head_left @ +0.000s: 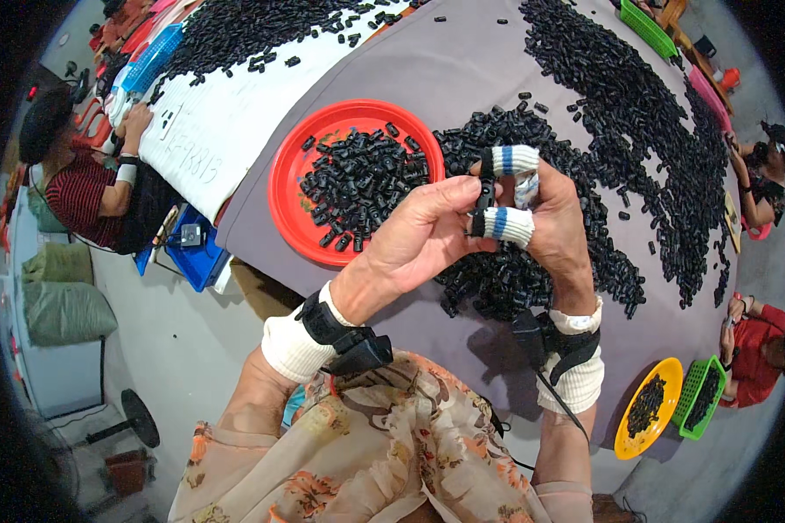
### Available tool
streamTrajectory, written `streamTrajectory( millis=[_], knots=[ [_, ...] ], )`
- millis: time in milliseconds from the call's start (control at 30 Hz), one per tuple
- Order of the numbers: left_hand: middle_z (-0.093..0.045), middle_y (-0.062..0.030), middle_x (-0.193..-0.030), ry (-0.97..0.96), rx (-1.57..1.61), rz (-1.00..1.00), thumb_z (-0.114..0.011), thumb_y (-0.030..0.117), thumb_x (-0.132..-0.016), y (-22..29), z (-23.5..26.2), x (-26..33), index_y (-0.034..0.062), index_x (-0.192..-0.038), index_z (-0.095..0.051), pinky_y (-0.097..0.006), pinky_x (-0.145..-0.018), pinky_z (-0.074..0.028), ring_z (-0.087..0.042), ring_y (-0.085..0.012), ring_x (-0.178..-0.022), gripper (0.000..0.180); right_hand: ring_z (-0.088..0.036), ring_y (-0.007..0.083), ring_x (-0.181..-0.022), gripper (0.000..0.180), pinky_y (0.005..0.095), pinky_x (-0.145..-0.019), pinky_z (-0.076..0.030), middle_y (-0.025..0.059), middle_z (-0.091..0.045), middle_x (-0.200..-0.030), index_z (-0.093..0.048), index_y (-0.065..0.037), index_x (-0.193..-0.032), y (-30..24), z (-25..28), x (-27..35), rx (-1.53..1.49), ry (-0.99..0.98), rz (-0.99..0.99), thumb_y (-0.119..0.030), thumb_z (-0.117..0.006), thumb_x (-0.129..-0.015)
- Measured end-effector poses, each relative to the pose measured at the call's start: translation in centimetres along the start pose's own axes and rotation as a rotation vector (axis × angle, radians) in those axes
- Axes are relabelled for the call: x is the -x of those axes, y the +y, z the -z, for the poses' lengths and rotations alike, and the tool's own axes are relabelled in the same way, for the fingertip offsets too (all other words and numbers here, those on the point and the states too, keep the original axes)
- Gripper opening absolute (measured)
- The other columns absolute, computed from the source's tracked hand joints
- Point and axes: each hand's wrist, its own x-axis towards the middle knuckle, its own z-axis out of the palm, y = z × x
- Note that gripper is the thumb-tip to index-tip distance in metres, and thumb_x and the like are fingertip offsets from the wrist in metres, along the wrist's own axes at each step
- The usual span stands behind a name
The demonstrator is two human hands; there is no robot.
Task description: The person is manually assembling or sorting small black shoe components into pairs or groups at a work table.
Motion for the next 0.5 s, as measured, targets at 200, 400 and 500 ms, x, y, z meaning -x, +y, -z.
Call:
streamTrajectory(
  millis=[200,400,500],
  knots=[
    [-0.059,-0.0052,-0.097,-0.041,-0.025,-0.029,-0.053,0.016,-0.086,0.3,0.1,0.3,0.0031,-0.106,-0.053,-0.037,-0.079,-0.047,-0.057,-0.0165,-0.09,0.024,-0.046,0.0032,-0.064,0.042,0.018,-0.057,-0.041,-0.0046,-0.053,-0.075,-0.056,-0.005,-0.101,-0.5,0.2,0.1,-0.04,0.017,0.007,-0.008,-0.075,-0.063],
    [-0.059,-0.0072,-0.087,0.317,-0.39,-0.293,-0.059,0.01,-0.081,5.0,3.3,2.0,-0.0011,-0.103,-0.053,-0.03,-0.07,-0.049,-0.058,-0.0139,-0.077,0.026,-0.05,0.0039,-0.068,0.037,0.0192,-0.059,-0.042,-0.0024,-0.057,-0.078,-0.057,-0.003,-0.098,-0.9,2.5,0.9,0.134,0.142,-0.107,-0.019,-0.074,-0.069],
    [-0.059,-0.005,-0.087,0.663,-0.948,-0.447,-0.061,0.009,-0.079,7.0,5.4,3.2,-0.0028,-0.111,-0.051,-0.023,-0.067,-0.046,-0.057,-0.0106,-0.077,0.036,-0.049,0.0032,-0.054,0.022,0.0171,-0.047,-0.038,-0.0024,-0.058,-0.072,-0.059,-0.006,-0.094,0.4,4.8,2.5,0.14,0.214,-0.195,-0.019,-0.065,-0.077]
  ],
)
